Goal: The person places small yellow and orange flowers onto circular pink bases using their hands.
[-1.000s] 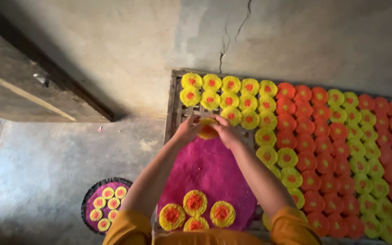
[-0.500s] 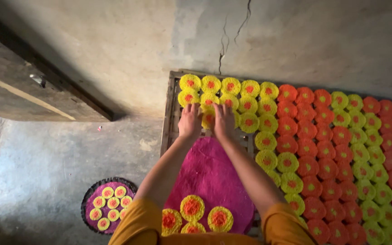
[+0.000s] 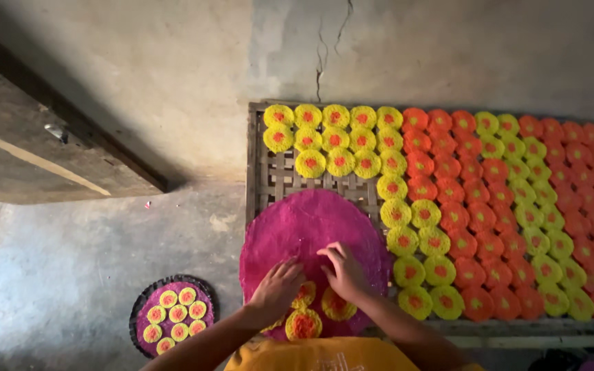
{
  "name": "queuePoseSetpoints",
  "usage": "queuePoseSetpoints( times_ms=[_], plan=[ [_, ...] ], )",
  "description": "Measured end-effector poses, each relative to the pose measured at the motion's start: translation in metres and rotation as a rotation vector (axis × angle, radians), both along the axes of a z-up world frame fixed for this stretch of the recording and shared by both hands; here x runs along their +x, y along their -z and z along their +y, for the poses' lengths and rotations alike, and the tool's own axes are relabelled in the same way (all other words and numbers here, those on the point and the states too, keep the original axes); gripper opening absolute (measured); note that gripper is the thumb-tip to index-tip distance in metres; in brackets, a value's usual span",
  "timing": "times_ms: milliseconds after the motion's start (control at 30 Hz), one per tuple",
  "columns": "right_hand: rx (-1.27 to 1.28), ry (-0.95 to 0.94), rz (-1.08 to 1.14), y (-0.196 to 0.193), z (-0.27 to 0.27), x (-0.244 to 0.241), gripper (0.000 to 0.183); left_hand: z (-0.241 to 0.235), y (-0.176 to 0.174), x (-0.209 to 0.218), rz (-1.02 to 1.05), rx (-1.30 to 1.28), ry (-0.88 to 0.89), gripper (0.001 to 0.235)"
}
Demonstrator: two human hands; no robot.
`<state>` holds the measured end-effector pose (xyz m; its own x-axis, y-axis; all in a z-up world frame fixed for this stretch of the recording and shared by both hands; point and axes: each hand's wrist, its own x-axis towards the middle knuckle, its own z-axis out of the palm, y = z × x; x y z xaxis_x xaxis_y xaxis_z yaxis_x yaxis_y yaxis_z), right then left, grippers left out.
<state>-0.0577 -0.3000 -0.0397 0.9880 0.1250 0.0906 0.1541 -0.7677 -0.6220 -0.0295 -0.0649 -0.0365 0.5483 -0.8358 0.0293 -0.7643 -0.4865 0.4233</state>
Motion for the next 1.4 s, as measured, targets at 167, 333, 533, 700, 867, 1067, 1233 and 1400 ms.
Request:
queuePoseSetpoints(
  times_ms=[167, 333, 533, 700, 867, 1067, 1233, 1400],
  plan=[
    [-0.023, -0.011, -0.010, 0.025, 0.002, 0.002, 0.030, -0.004, -0.005, 0.005, 0.159, 0.048, 0.058, 0.042],
    [-0.073, 0.027, 0.131, 0.019, 0.001, 0.005, 0.029, 0.021, -0.032, -0.007, 0.541, -0.041, -0.047, 0.039],
    [0.204, 0.043, 0.369, -0.010, 0.003, 0.029, 0.027, 0.048, -0.057, 0.033, 0.950, -0.247, -0.310, 0.031],
    [1.221, -0.073, 0.631, 0.007, 0.017, 0.101, 0.049, 0.014, -0.051, 0.100, 0.491, -0.464, -0.518, 0.031],
    [1.235, 0.069, 0.539, 0.047, 0.024, 0.205, 0.040, -0.015, -0.002, 0.178, 0.042, -0.554, -0.599, 0.025],
    [0.430, 0.025, 0.279, 0.066, 0.020, 0.283, 0.046, -0.020, 0.053, 0.262, 0.373, -0.540, -0.800, 0.034],
    [-0.108, 0.018, -0.082, 0.076, 0.024, 0.300, 0.050, -0.039, 0.043, 0.273, 0.250, -0.251, -0.884, 0.035],
    [-0.296, 0.110, -0.135, 0.072, 0.033, 0.310, 0.045, -0.048, 0.026, 0.282, 0.049, -0.174, -0.844, 0.043]
  ],
)
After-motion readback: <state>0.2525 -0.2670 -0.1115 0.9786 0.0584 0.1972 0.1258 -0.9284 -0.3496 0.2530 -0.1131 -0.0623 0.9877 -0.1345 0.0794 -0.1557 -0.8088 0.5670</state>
